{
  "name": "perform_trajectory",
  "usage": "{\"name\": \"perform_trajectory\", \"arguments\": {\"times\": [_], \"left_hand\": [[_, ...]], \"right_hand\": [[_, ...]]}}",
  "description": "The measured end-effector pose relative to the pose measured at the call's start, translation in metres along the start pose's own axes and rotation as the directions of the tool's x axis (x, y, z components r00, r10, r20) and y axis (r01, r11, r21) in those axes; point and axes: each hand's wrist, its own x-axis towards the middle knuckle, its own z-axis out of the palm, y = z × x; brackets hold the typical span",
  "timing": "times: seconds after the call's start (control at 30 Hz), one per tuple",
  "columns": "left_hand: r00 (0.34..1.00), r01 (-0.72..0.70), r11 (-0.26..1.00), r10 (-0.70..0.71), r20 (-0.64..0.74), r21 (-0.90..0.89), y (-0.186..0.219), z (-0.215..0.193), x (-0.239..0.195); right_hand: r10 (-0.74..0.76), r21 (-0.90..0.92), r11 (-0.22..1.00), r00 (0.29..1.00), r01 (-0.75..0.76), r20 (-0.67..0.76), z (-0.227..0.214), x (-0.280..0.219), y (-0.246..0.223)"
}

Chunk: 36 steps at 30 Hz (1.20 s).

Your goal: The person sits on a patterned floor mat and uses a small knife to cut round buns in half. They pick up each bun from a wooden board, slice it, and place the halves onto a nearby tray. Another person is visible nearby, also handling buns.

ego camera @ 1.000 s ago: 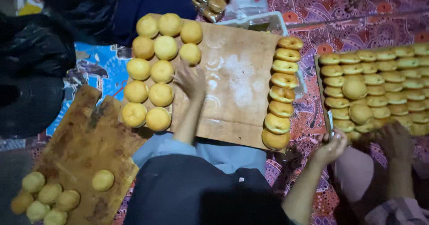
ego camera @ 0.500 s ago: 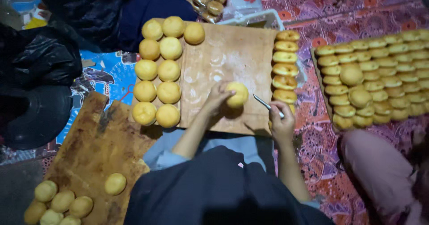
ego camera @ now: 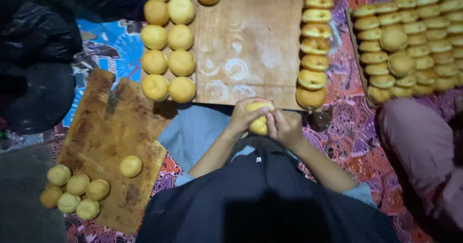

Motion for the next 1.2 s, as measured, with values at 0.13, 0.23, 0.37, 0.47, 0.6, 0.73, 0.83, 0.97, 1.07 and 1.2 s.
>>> {"name": "perform_trajectory", "arguments": {"times": [0.13, 0.23, 0.37, 0.47, 0.6, 0.73, 0.83, 0.97, 1.07, 1.2], "left_hand": [[0.997, 0.073, 0.997, -0.073, -0.013, -0.013, -0.013, 0.008, 0.003], [0.988, 0.144, 0.986, -0.139, 0.068, -0.084, -0.024, 0.011, 0.002], [0.954, 0.047, 0.960, -0.125, -0.274, -0.275, -0.050, 0.017, 0.005], [0.942, 0.127, 0.938, -0.216, -0.258, -0.322, -0.072, 0.012, 0.012], [0.940, 0.157, 0.941, -0.236, -0.248, -0.300, -0.095, 0.007, 0.016], [0.918, 0.107, 0.937, -0.221, -0.330, -0.332, -0.107, 0.030, 0.017], [0.972, 0.196, 0.979, -0.186, -0.146, 0.057, -0.089, 0.037, 0.021], [0.926, -0.341, 0.333, -0.042, 0.376, 0.879, -0.056, 0.024, 0.036], [0.814, -0.469, 0.511, -0.066, 0.577, 0.720, -0.038, 0.015, 0.077], [0.708, -0.686, 0.124, -0.115, 0.697, 0.717, -0.038, 0.015, 0.121]], "right_hand": [[0.219, 0.142, 0.965, 0.975, -0.220, 0.017, -0.007, -0.009, 0.013], [0.258, 0.219, 0.941, 0.965, -0.260, 0.037, -0.006, -0.018, 0.022], [-0.196, -0.302, 0.944, 0.963, 0.133, -0.187, 0.018, -0.028, 0.044], [0.272, 0.057, 0.962, 0.935, -0.266, -0.227, 0.041, -0.052, 0.047], [0.410, 0.310, 0.867, 0.912, -0.390, -0.002, 0.051, -0.073, 0.070], [0.193, -0.050, 0.977, 0.959, -0.207, -0.208, 0.041, -0.079, 0.088], [0.310, -0.071, 0.942, 0.933, -0.327, -0.183, 0.033, -0.071, 0.084], [0.427, -0.011, 0.901, 0.891, -0.433, -0.156, 0.001, -0.074, 0.069], [0.545, 0.096, 0.827, 0.749, -0.554, -0.377, -0.046, -0.079, 0.070], [0.618, 0.148, 0.739, 0.573, -0.657, -0.539, -0.091, -0.095, 0.072]]}}
